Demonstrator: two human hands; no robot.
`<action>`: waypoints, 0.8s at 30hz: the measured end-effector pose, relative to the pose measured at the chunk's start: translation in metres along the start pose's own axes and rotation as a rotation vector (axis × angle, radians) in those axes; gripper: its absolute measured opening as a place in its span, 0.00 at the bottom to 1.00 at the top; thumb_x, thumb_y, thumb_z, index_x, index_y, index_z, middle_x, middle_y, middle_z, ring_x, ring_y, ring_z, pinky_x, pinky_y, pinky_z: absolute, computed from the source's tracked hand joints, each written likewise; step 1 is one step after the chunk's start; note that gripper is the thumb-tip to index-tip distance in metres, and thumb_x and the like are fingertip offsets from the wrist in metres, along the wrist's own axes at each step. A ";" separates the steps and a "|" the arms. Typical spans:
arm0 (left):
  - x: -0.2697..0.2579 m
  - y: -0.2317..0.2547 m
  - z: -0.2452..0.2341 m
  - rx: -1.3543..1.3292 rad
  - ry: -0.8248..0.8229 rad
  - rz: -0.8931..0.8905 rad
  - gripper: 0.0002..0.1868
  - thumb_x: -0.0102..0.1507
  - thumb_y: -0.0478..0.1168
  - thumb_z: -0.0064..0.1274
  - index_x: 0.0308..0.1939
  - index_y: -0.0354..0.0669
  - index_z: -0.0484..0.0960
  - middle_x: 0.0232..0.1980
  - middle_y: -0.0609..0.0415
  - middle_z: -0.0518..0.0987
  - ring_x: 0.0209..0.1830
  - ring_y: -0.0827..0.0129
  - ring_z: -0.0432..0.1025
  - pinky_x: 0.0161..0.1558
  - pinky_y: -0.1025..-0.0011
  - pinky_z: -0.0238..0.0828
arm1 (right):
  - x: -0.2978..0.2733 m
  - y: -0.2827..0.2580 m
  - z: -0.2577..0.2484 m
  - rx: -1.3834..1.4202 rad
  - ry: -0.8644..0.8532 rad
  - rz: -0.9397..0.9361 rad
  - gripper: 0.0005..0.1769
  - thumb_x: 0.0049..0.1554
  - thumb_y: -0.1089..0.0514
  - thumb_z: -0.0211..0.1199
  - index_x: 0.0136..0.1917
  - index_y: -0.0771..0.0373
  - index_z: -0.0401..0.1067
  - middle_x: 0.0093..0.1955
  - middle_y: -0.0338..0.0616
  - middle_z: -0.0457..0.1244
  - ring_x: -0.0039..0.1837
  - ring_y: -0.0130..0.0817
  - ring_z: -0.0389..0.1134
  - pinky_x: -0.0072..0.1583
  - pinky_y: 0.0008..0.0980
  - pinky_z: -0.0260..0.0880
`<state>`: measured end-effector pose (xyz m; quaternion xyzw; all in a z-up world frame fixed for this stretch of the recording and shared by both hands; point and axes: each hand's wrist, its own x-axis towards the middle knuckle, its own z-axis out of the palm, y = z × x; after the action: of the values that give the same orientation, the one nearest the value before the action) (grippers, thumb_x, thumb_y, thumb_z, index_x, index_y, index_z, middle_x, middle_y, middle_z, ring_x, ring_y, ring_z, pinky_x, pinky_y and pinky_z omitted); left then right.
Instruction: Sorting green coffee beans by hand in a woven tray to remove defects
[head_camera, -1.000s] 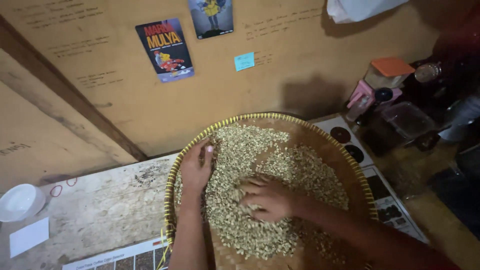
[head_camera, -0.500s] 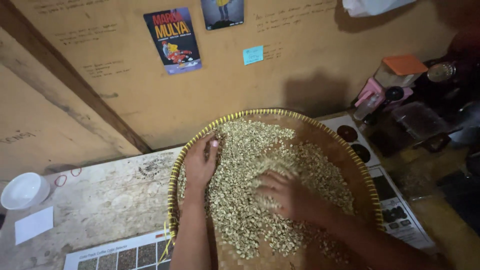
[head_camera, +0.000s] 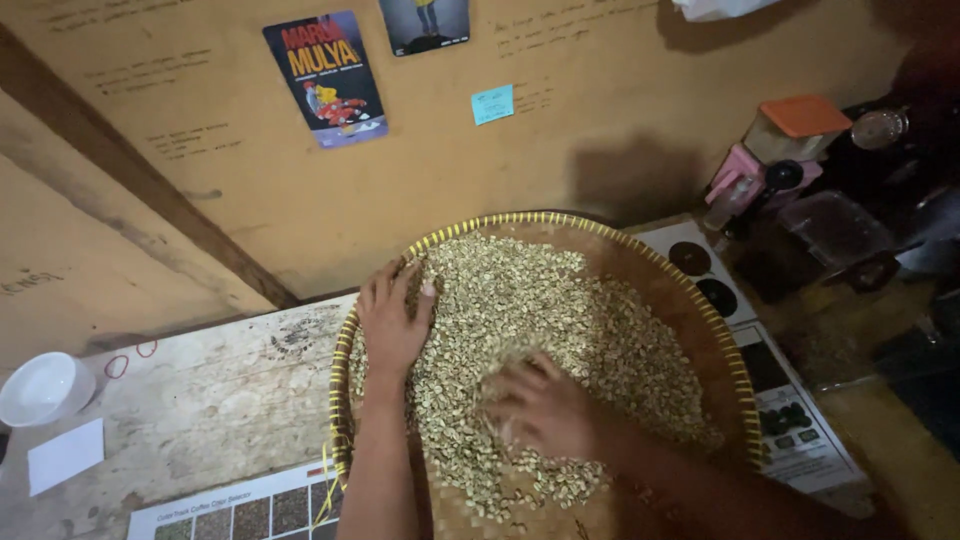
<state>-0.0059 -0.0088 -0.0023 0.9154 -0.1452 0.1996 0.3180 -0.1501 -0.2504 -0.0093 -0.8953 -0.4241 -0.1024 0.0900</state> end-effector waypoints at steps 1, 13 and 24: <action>-0.002 0.002 0.002 0.000 -0.003 0.003 0.29 0.69 0.62 0.39 0.67 0.54 0.77 0.72 0.51 0.71 0.70 0.50 0.58 0.64 0.45 0.54 | -0.002 0.008 -0.007 0.001 0.002 0.004 0.33 0.56 0.42 0.67 0.73 0.42 0.64 0.76 0.42 0.56 0.78 0.52 0.53 0.75 0.72 0.46; -0.007 0.071 0.007 0.062 -0.677 -0.010 0.40 0.68 0.69 0.19 0.81 0.60 0.50 0.85 0.52 0.39 0.84 0.51 0.30 0.79 0.46 0.20 | -0.013 -0.005 -0.039 0.106 0.347 0.007 0.08 0.60 0.52 0.62 0.48 0.54 0.80 0.57 0.42 0.70 0.64 0.45 0.65 0.64 0.52 0.60; -0.003 0.046 0.008 -0.069 -0.214 0.231 0.18 0.68 0.48 0.52 0.60 0.49 0.81 0.61 0.48 0.81 0.59 0.53 0.75 0.68 0.32 0.49 | -0.016 -0.027 -0.007 0.258 0.237 -0.122 0.04 0.56 0.62 0.68 0.46 0.55 0.79 0.43 0.33 0.63 0.50 0.33 0.60 0.52 0.36 0.62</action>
<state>-0.0247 -0.0482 0.0152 0.8971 -0.2894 0.1310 0.3071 -0.1819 -0.2468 -0.0049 -0.8306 -0.4739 -0.1572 0.2468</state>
